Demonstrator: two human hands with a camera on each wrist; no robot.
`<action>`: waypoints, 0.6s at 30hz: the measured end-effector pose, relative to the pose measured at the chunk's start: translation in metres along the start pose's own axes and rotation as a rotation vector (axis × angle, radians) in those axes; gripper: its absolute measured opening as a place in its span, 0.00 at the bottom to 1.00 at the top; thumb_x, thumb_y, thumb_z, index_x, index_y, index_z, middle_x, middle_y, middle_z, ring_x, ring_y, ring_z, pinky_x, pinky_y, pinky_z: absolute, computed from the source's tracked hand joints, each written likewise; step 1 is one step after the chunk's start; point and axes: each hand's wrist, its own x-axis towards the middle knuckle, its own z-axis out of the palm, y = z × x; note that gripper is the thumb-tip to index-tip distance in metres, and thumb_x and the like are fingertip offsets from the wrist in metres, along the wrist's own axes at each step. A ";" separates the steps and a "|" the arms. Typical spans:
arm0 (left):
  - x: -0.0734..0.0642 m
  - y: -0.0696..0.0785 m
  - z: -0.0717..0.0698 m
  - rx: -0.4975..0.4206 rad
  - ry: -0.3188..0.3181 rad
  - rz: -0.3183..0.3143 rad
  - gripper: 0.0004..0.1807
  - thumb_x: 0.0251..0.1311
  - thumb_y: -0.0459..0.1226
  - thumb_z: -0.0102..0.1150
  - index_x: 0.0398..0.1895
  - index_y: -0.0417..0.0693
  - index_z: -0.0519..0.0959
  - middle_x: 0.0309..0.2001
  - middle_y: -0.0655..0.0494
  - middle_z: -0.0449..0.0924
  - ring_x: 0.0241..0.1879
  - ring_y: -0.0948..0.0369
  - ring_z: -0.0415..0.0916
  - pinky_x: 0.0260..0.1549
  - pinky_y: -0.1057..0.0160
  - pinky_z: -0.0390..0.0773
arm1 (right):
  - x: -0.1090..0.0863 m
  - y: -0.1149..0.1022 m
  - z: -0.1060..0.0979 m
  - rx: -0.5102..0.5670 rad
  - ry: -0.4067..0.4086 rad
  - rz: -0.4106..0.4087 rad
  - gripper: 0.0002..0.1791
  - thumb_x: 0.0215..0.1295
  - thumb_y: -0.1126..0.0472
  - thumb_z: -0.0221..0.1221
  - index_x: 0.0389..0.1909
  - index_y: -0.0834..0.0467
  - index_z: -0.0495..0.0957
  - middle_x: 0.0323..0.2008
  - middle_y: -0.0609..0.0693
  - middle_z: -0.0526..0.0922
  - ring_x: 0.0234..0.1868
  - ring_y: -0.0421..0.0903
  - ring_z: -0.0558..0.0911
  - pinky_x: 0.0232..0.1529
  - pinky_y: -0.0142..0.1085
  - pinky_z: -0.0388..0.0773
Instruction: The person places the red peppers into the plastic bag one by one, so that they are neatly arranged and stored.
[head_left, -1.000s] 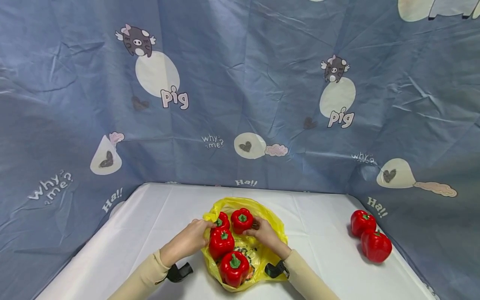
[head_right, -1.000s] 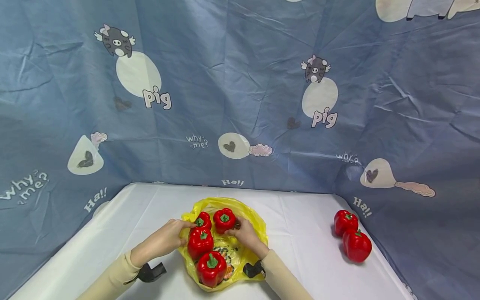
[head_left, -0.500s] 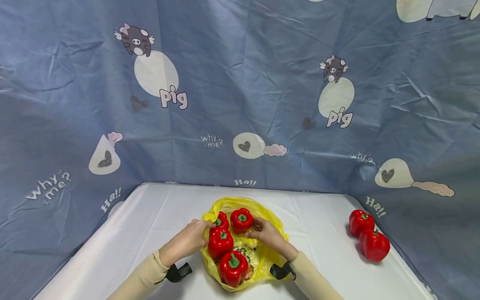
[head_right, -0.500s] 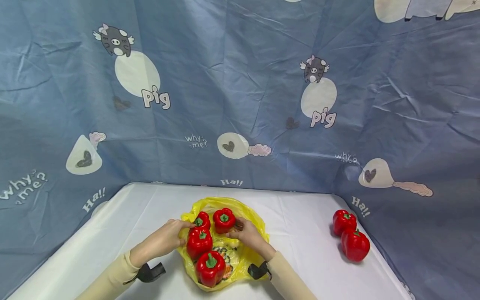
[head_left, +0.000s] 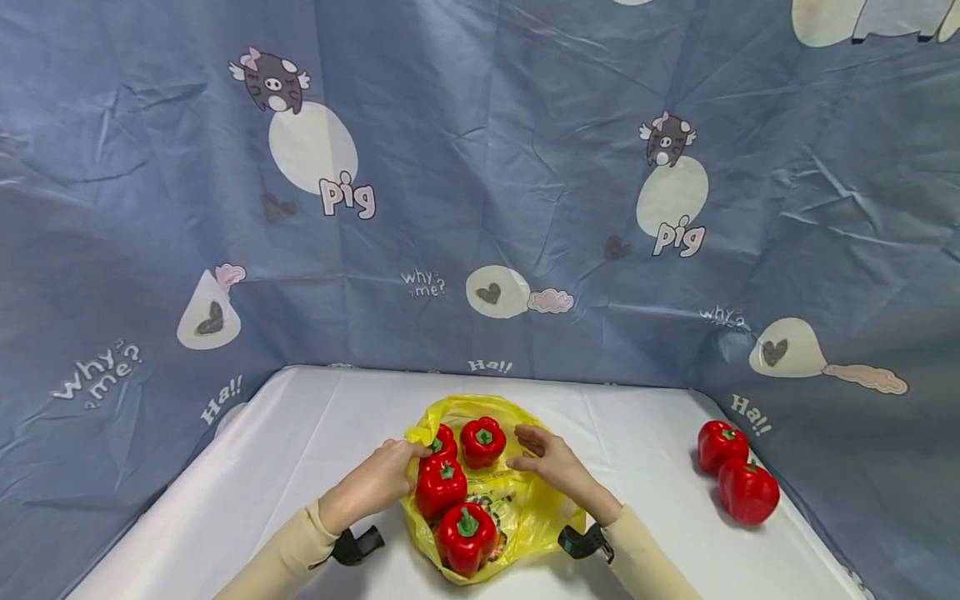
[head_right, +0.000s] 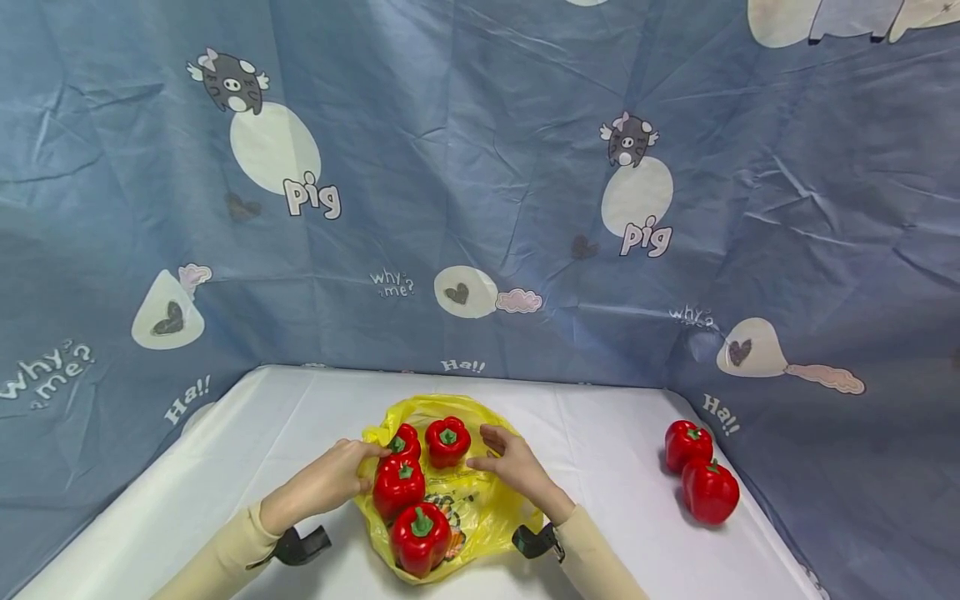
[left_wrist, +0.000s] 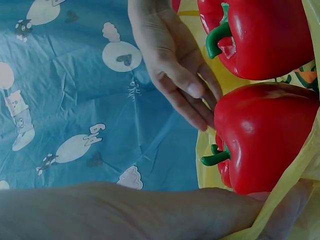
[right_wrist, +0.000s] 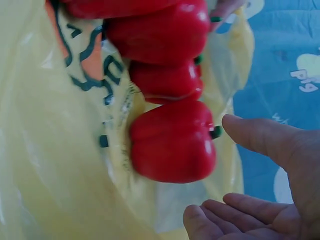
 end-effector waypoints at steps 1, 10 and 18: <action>0.000 0.000 0.000 -0.001 0.001 0.003 0.23 0.39 0.19 0.57 0.44 0.32 0.83 0.46 0.41 0.83 0.47 0.43 0.75 0.46 0.48 0.72 | -0.001 -0.002 -0.002 0.000 -0.006 -0.003 0.38 0.59 0.58 0.65 0.68 0.67 0.63 0.66 0.67 0.67 0.67 0.64 0.67 0.61 0.49 0.70; 0.000 0.001 0.000 0.006 0.000 0.002 0.22 0.41 0.19 0.58 0.45 0.33 0.82 0.47 0.42 0.83 0.48 0.43 0.75 0.47 0.49 0.72 | -0.012 -0.010 -0.016 0.006 -0.055 -0.014 0.39 0.60 0.54 0.65 0.69 0.65 0.63 0.67 0.64 0.68 0.67 0.61 0.68 0.62 0.49 0.69; 0.001 0.000 -0.001 -0.001 -0.021 -0.015 0.23 0.41 0.19 0.57 0.45 0.34 0.83 0.47 0.43 0.83 0.50 0.43 0.75 0.42 0.52 0.71 | -0.021 -0.016 -0.025 0.066 -0.071 -0.019 0.39 0.59 0.53 0.65 0.68 0.64 0.63 0.67 0.64 0.67 0.68 0.61 0.68 0.62 0.46 0.70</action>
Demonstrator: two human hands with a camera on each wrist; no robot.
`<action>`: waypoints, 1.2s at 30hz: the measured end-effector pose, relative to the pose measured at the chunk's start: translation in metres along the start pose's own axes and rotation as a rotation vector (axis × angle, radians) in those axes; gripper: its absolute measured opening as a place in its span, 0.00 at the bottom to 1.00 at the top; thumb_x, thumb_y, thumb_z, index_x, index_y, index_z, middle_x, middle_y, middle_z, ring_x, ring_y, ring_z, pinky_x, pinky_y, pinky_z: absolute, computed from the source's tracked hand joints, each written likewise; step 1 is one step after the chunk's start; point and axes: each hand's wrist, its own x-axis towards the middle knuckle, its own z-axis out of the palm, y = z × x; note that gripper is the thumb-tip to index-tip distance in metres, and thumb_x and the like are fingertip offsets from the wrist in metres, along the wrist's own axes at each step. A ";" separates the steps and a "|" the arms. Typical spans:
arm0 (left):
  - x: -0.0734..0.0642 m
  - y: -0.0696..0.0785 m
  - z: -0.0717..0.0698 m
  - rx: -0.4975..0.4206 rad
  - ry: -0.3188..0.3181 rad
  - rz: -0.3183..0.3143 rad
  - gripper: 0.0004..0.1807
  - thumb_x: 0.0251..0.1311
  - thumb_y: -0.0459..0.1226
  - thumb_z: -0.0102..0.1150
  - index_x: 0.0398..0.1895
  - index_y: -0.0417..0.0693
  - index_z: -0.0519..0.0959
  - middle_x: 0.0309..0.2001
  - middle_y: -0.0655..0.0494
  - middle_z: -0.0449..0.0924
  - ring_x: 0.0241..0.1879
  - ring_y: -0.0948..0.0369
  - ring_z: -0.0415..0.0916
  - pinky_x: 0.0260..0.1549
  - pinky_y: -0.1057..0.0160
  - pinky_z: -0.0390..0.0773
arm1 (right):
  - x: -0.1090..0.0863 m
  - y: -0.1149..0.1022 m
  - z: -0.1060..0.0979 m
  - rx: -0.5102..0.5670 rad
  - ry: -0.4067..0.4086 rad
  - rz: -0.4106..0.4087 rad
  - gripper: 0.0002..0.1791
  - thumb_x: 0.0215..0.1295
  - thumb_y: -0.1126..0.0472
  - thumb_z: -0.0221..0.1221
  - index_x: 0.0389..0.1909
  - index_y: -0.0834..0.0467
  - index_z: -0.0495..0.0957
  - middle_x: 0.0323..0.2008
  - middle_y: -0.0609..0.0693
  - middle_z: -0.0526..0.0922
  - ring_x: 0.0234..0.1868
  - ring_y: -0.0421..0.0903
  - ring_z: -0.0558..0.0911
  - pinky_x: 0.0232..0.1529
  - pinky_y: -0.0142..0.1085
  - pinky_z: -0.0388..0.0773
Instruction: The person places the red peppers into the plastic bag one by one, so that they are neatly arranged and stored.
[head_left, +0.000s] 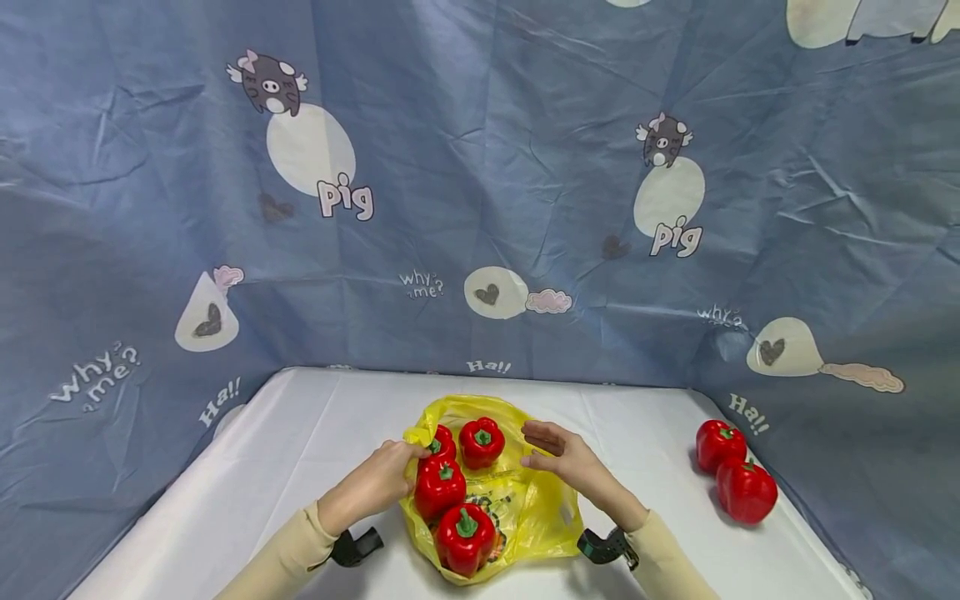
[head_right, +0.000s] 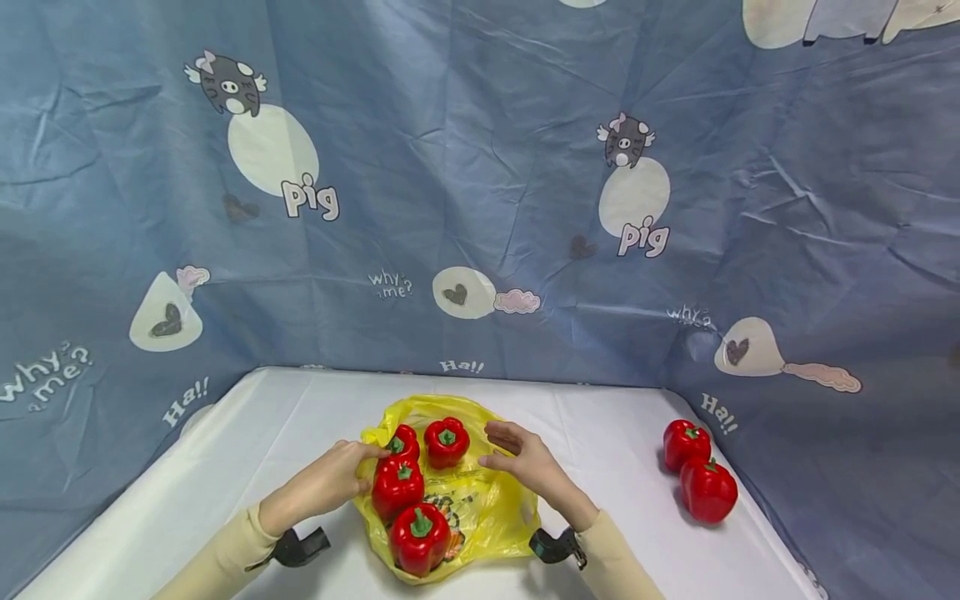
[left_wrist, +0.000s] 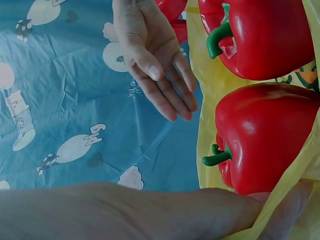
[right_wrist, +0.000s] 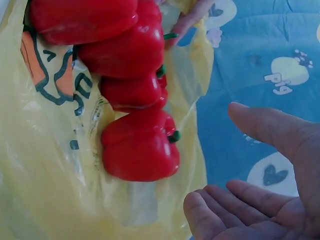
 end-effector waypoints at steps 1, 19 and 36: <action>0.000 0.000 0.000 0.000 -0.001 -0.001 0.23 0.41 0.19 0.57 0.45 0.34 0.83 0.47 0.43 0.83 0.50 0.43 0.75 0.42 0.52 0.70 | -0.002 -0.002 -0.001 0.007 -0.003 0.003 0.40 0.59 0.52 0.65 0.68 0.64 0.63 0.67 0.64 0.67 0.68 0.60 0.68 0.62 0.45 0.71; -0.001 0.001 0.002 -0.012 -0.022 -0.011 0.22 0.42 0.19 0.58 0.46 0.34 0.82 0.47 0.42 0.83 0.51 0.43 0.74 0.39 0.54 0.69 | -0.039 -0.021 -0.021 0.060 -0.019 0.020 0.42 0.57 0.54 0.67 0.71 0.58 0.60 0.69 0.61 0.64 0.70 0.59 0.64 0.59 0.38 0.73; 0.000 -0.001 0.001 0.014 0.010 0.039 0.24 0.39 0.19 0.55 0.45 0.33 0.83 0.46 0.42 0.83 0.48 0.42 0.76 0.46 0.48 0.72 | -0.063 -0.012 -0.049 0.034 0.034 -0.019 0.40 0.58 0.59 0.66 0.70 0.61 0.60 0.68 0.61 0.66 0.70 0.61 0.64 0.60 0.33 0.71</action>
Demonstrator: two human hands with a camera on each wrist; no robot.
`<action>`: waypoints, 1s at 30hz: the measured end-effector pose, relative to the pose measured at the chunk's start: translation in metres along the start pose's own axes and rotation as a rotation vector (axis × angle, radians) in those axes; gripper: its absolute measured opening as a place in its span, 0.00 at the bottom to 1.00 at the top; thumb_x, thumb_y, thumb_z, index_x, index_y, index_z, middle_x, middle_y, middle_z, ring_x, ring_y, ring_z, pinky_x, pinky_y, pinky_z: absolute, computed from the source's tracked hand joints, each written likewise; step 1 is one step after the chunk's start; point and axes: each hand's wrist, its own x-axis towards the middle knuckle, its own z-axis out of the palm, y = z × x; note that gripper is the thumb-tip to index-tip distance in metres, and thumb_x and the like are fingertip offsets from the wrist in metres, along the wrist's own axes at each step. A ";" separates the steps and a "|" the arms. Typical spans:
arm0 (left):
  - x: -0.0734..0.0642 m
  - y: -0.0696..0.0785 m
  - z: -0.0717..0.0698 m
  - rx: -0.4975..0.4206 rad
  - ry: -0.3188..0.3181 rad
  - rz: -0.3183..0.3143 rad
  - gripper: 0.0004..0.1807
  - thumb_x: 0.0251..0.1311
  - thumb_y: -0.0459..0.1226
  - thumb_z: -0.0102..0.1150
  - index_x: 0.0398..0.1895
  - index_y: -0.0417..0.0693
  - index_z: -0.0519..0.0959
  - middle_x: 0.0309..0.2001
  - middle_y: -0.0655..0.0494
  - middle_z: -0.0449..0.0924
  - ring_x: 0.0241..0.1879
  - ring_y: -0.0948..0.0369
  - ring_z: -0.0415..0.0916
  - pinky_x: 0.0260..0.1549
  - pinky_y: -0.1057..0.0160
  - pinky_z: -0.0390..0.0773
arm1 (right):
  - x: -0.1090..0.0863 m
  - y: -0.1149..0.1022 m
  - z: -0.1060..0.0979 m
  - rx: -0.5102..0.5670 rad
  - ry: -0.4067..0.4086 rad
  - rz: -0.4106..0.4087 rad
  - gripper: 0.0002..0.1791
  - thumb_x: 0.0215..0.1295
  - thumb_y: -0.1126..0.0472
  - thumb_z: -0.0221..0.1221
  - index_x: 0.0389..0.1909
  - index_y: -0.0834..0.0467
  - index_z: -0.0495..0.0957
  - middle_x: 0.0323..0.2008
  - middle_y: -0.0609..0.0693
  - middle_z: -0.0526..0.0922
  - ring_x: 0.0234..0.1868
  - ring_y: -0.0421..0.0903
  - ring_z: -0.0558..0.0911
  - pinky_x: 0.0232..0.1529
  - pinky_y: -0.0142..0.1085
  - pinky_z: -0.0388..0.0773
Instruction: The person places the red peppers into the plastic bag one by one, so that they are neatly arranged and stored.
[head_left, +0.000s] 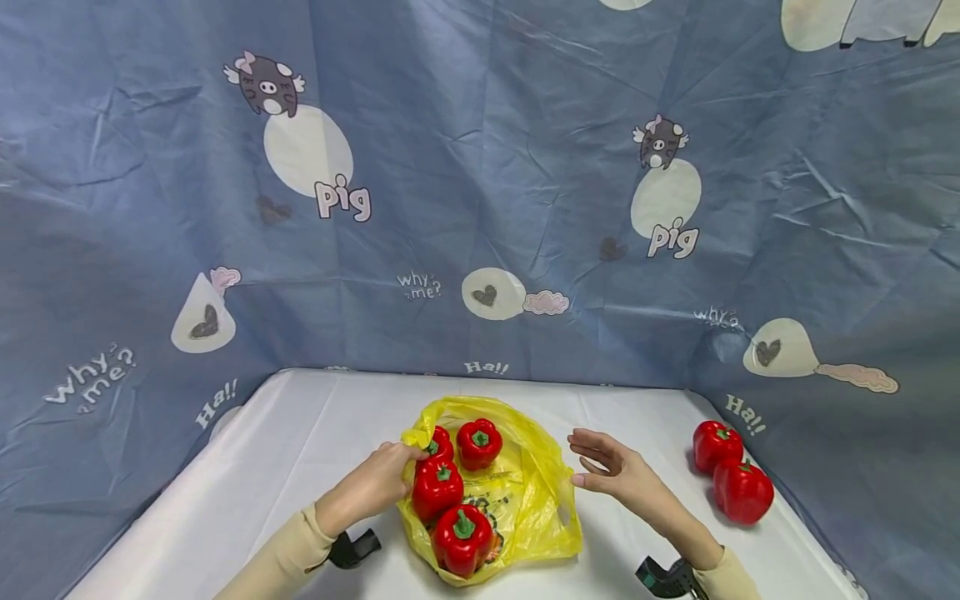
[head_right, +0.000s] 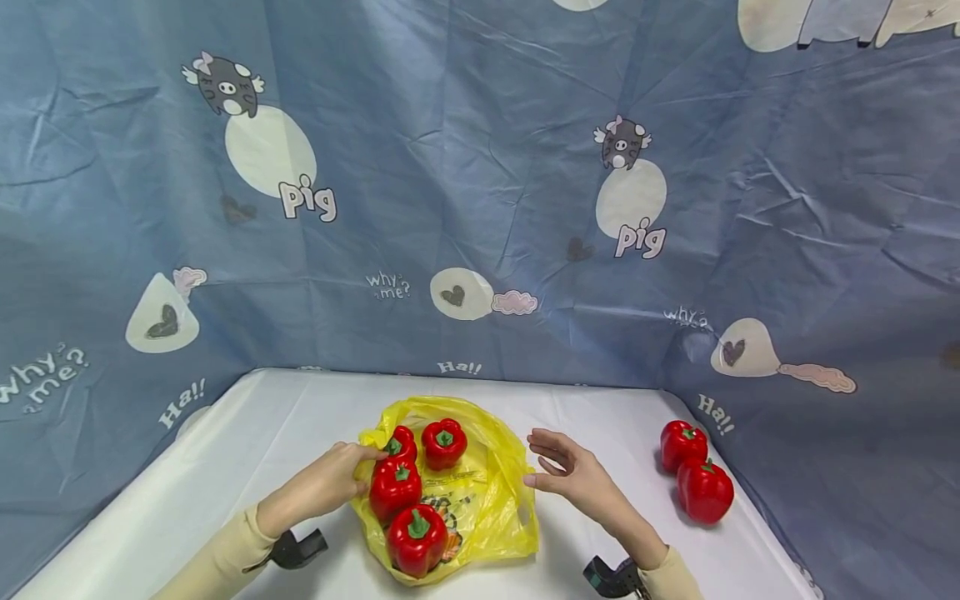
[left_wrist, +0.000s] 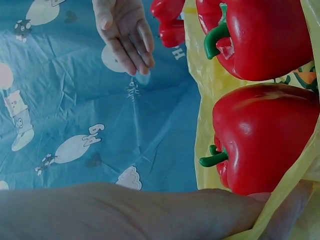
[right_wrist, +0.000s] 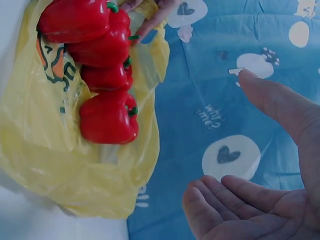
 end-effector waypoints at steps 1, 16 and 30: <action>0.000 -0.001 0.000 0.001 0.002 0.010 0.24 0.38 0.19 0.55 0.45 0.33 0.83 0.46 0.41 0.83 0.47 0.42 0.76 0.47 0.47 0.72 | -0.001 0.000 -0.001 -0.001 0.003 -0.001 0.40 0.58 0.59 0.66 0.70 0.61 0.60 0.68 0.61 0.65 0.70 0.61 0.63 0.59 0.32 0.72; 0.000 -0.001 0.000 -0.001 0.003 0.019 0.24 0.37 0.19 0.54 0.45 0.33 0.83 0.46 0.41 0.84 0.46 0.42 0.76 0.49 0.46 0.72 | -0.019 0.009 -0.025 -0.033 0.150 0.079 0.39 0.57 0.56 0.67 0.68 0.55 0.63 0.67 0.55 0.68 0.69 0.51 0.68 0.58 0.30 0.72; 0.001 0.000 0.001 0.000 -0.010 -0.014 0.24 0.39 0.19 0.54 0.45 0.33 0.83 0.47 0.42 0.83 0.48 0.41 0.75 0.50 0.46 0.72 | -0.056 0.014 -0.073 -0.179 0.343 0.208 0.41 0.64 0.48 0.60 0.72 0.57 0.56 0.69 0.57 0.65 0.54 0.19 0.68 0.52 0.22 0.72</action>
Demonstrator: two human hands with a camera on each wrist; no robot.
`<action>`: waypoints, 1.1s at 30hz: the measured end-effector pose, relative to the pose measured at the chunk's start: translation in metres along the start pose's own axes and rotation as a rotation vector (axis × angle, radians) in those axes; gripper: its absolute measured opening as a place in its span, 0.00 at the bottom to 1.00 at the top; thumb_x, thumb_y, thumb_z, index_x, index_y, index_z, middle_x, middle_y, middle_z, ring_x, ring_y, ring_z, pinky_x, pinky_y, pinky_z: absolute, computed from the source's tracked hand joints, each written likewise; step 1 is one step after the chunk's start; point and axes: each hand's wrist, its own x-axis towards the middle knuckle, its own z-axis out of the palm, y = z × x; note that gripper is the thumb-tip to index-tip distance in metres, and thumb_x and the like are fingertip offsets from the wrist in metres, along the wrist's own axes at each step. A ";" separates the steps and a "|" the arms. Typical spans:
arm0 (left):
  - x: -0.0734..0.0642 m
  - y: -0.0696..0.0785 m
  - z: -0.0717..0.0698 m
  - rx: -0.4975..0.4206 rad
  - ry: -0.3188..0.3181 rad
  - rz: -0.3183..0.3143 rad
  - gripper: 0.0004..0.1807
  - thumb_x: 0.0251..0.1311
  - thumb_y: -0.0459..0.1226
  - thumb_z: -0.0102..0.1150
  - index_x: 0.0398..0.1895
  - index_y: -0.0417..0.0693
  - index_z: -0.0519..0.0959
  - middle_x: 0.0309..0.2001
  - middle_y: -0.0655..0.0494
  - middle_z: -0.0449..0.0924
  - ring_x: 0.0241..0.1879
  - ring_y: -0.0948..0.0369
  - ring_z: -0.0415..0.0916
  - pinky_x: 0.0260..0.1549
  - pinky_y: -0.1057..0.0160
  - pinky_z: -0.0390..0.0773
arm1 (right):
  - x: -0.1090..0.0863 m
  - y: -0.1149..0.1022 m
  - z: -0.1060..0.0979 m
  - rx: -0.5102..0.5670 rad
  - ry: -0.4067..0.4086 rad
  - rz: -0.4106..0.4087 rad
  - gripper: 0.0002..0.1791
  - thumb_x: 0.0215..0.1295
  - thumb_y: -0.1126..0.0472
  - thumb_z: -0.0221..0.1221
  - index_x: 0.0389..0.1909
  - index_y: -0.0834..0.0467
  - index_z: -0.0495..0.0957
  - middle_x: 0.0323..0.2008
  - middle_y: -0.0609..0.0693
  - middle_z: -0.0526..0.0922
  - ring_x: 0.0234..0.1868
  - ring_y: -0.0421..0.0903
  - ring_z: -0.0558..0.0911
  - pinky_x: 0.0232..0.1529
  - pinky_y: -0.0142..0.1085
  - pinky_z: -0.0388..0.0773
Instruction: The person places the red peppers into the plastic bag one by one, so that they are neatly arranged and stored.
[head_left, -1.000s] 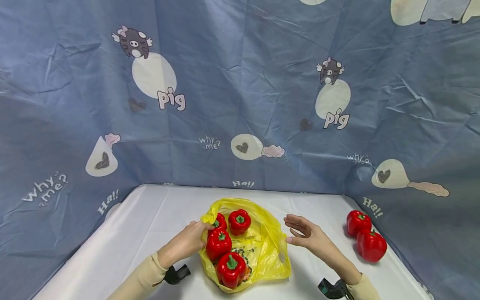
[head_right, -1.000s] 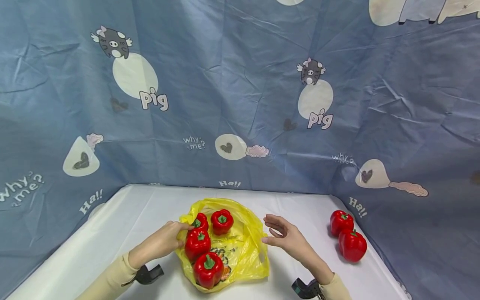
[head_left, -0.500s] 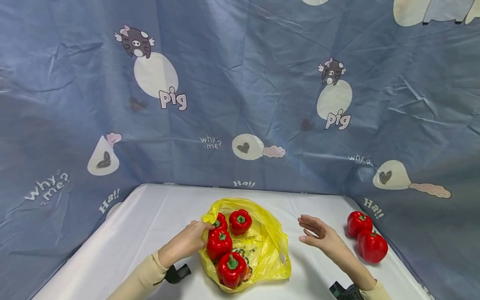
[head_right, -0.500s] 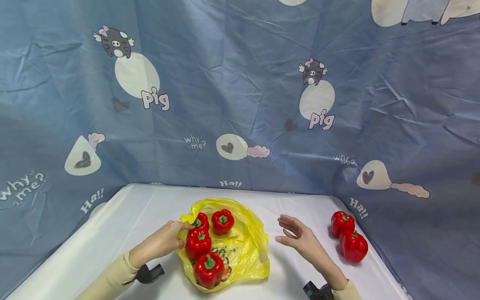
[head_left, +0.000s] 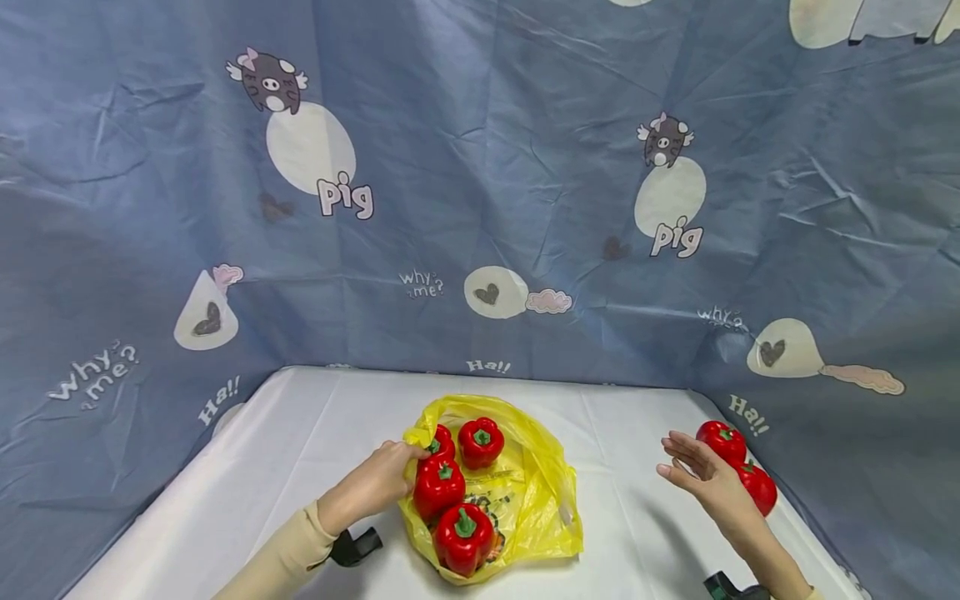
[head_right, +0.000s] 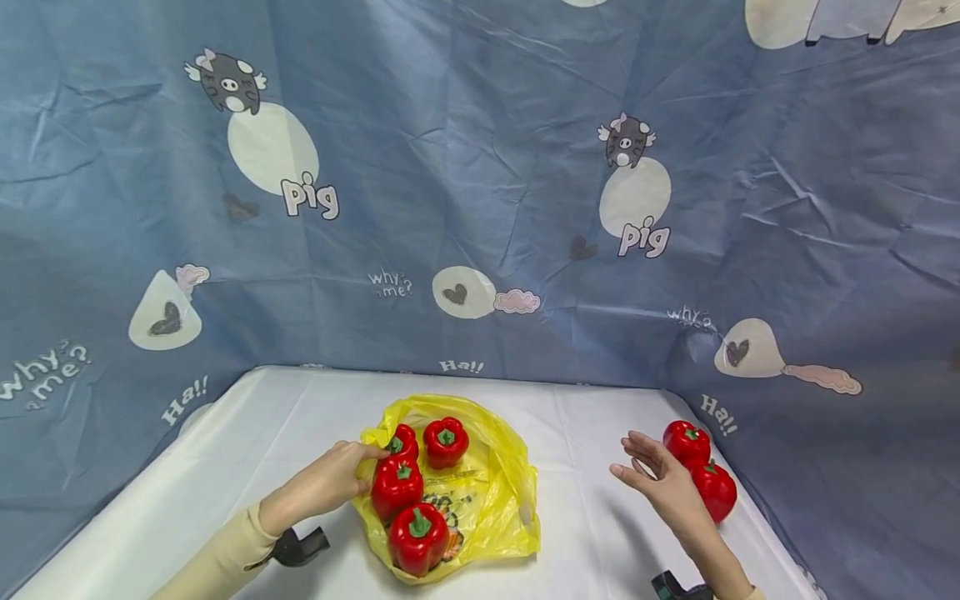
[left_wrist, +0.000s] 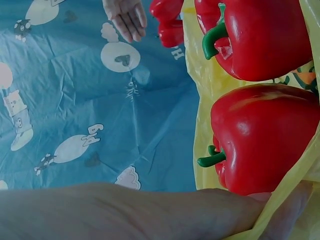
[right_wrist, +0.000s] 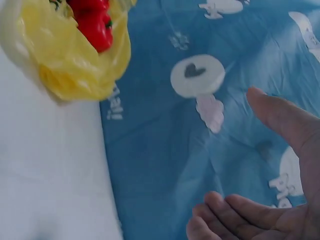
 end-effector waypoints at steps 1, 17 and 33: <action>0.000 0.000 0.000 -0.001 0.000 -0.003 0.24 0.39 0.19 0.54 0.45 0.33 0.83 0.47 0.42 0.83 0.49 0.41 0.75 0.50 0.46 0.72 | 0.000 0.001 -0.004 0.006 0.010 0.001 0.41 0.64 0.49 0.60 0.73 0.58 0.55 0.69 0.58 0.64 0.53 0.19 0.67 0.50 0.20 0.71; 0.001 0.001 0.000 -0.001 -0.019 -0.028 0.24 0.40 0.19 0.56 0.46 0.34 0.83 0.47 0.43 0.83 0.50 0.42 0.74 0.47 0.49 0.71 | -0.007 0.018 -0.047 -0.111 0.223 0.156 0.57 0.59 0.38 0.60 0.77 0.59 0.38 0.75 0.63 0.50 0.73 0.63 0.52 0.66 0.62 0.55; 0.002 0.000 -0.004 -0.010 -0.007 -0.018 0.25 0.40 0.19 0.57 0.47 0.34 0.82 0.47 0.43 0.83 0.50 0.42 0.75 0.47 0.48 0.71 | 0.012 0.061 -0.074 -0.054 0.350 0.400 0.67 0.55 0.32 0.59 0.73 0.69 0.29 0.73 0.71 0.36 0.73 0.69 0.43 0.65 0.62 0.54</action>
